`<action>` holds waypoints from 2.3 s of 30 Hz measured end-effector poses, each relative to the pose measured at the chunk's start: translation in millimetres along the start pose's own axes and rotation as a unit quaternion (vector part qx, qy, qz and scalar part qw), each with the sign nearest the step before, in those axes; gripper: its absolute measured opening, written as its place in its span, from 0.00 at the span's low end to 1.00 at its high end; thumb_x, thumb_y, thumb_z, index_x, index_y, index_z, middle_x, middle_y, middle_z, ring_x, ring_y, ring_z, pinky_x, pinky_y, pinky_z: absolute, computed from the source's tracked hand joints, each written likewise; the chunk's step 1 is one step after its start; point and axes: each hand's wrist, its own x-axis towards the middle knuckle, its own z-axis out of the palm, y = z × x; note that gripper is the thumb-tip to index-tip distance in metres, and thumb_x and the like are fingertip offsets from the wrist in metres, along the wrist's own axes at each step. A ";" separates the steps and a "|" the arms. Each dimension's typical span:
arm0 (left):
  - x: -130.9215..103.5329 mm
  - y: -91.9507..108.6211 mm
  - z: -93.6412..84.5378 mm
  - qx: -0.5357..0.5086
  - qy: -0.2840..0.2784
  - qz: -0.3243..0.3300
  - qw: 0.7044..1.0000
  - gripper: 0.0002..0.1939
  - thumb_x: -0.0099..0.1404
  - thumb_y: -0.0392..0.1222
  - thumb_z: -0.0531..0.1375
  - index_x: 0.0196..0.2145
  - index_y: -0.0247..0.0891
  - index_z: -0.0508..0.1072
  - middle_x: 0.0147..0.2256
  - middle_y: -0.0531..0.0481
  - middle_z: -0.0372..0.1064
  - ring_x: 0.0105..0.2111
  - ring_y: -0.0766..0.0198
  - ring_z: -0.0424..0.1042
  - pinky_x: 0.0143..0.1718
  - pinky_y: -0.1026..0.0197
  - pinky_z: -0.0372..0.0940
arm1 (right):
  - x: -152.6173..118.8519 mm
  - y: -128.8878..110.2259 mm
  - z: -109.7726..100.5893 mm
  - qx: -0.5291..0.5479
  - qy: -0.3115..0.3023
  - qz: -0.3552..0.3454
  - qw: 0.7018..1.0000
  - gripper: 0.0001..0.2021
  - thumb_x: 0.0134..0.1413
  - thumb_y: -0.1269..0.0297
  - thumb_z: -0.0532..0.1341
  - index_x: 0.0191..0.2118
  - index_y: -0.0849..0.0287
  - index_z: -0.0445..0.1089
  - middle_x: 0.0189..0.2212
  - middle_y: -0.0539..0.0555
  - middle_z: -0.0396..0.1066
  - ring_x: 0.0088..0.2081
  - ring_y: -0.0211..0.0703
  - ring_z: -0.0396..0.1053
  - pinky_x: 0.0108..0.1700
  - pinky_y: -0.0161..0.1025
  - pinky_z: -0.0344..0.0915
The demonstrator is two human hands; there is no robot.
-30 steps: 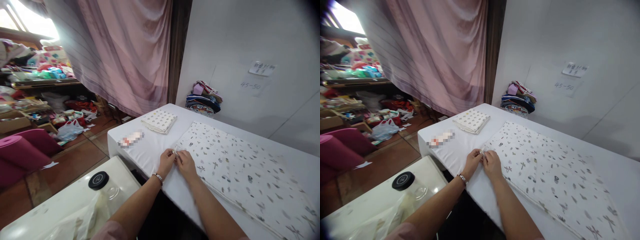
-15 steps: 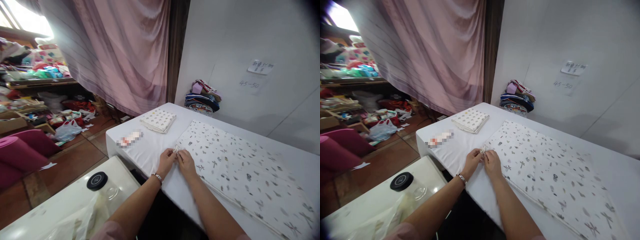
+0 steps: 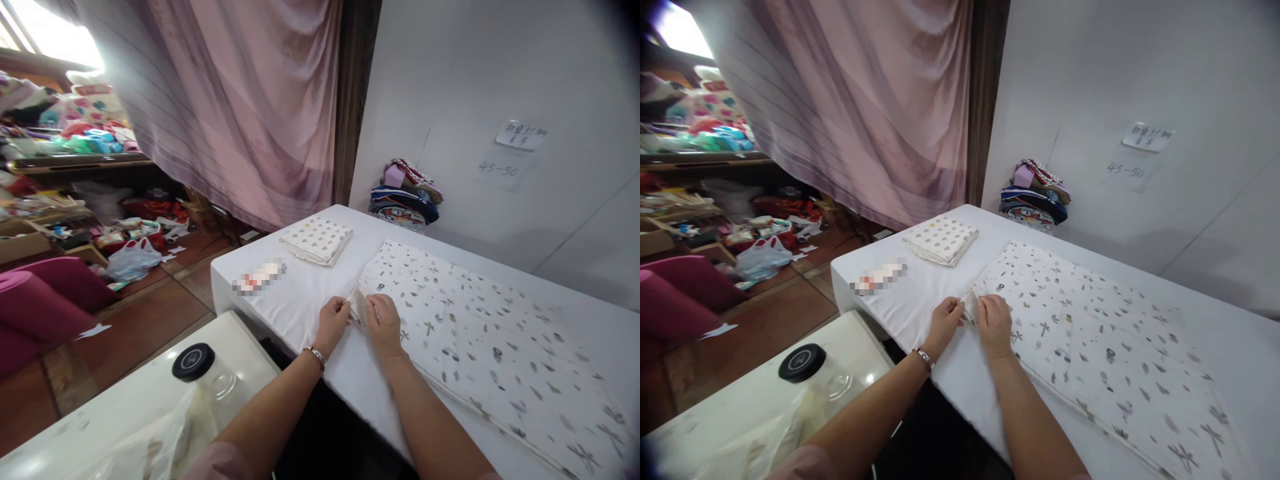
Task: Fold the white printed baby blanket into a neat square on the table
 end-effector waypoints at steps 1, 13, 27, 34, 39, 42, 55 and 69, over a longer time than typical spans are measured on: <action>-0.1 -0.1 0.0 0.001 -0.001 0.002 1.000 0.09 0.56 0.45 0.57 0.26 0.36 0.67 0.20 0.55 0.64 0.21 0.69 0.67 0.20 0.69 0.63 | 0.3 0.4 -0.6 -0.015 -0.001 -0.004 1.000 0.11 0.61 0.65 0.49 0.39 0.58 0.68 0.35 0.58 0.68 0.40 0.46 0.63 0.44 0.47 0.60; -0.4 0.3 0.8 -0.018 -0.005 0.007 1.000 0.10 0.55 0.46 0.57 0.27 0.36 0.67 0.21 0.55 0.65 0.20 0.70 0.65 0.21 0.68 0.62 | -3.7 1.6 13.2 -0.008 -0.114 -0.023 0.993 0.10 0.60 0.67 0.49 0.32 0.56 0.67 0.30 0.53 0.66 0.35 0.43 0.62 0.39 0.40 0.60; -2.5 1.0 -0.8 0.001 -0.025 0.034 0.999 0.06 0.53 0.37 0.55 0.29 0.36 0.70 0.24 0.53 0.68 0.25 0.68 0.67 0.26 0.67 0.63 | -3.9 -4.6 10.4 0.082 -0.114 0.054 0.989 0.06 0.57 0.63 0.52 0.34 0.56 0.64 0.33 0.53 0.66 0.37 0.43 0.63 0.41 0.40 0.61; -0.9 -4.5 -0.7 0.030 -0.028 0.046 0.998 0.07 0.55 0.40 0.56 0.30 0.36 0.71 0.25 0.52 0.69 0.25 0.67 0.68 0.25 0.67 0.62 | -5.1 -2.2 12.6 0.066 -0.119 0.076 0.988 0.07 0.58 0.63 0.52 0.36 0.57 0.66 0.33 0.53 0.67 0.36 0.42 0.64 0.40 0.38 0.61; 1.3 -3.5 -1.5 0.017 -0.023 0.026 0.999 0.09 0.55 0.44 0.57 0.30 0.35 0.70 0.22 0.53 0.67 0.23 0.68 0.67 0.22 0.68 0.61 | -3.9 2.2 10.4 0.036 -0.068 0.053 0.996 0.10 0.60 0.64 0.48 0.35 0.58 0.65 0.31 0.53 0.67 0.34 0.41 0.63 0.38 0.38 0.60; 2.5 -0.8 -2.2 -0.014 0.001 -0.007 1.000 0.09 0.54 0.45 0.58 0.29 0.35 0.69 0.20 0.54 0.66 0.22 0.68 0.67 0.21 0.68 0.61 | -2.9 3.7 7.0 -0.005 -0.013 0.015 1.000 0.10 0.61 0.66 0.48 0.36 0.59 0.64 0.33 0.55 0.67 0.37 0.42 0.63 0.41 0.40 0.60; 1.4 2.5 -0.9 -0.045 0.006 -0.018 0.999 0.08 0.53 0.44 0.58 0.27 0.35 0.69 0.21 0.54 0.67 0.21 0.69 0.67 0.21 0.68 0.61 | -5.4 -3.0 11.6 -0.023 -0.126 -0.030 0.991 0.09 0.60 0.66 0.49 0.37 0.58 0.65 0.34 0.55 0.68 0.37 0.43 0.64 0.41 0.40 0.60; 0.3 5.1 -2.2 -0.046 -0.011 -0.001 0.999 0.16 0.57 0.52 0.57 0.25 0.35 0.69 0.19 0.55 0.66 0.19 0.70 0.65 0.21 0.67 0.61 | -7.9 -0.5 13.3 0.013 -0.112 0.027 0.993 0.07 0.58 0.63 0.53 0.37 0.58 0.65 0.35 0.55 0.68 0.38 0.44 0.64 0.41 0.41 0.62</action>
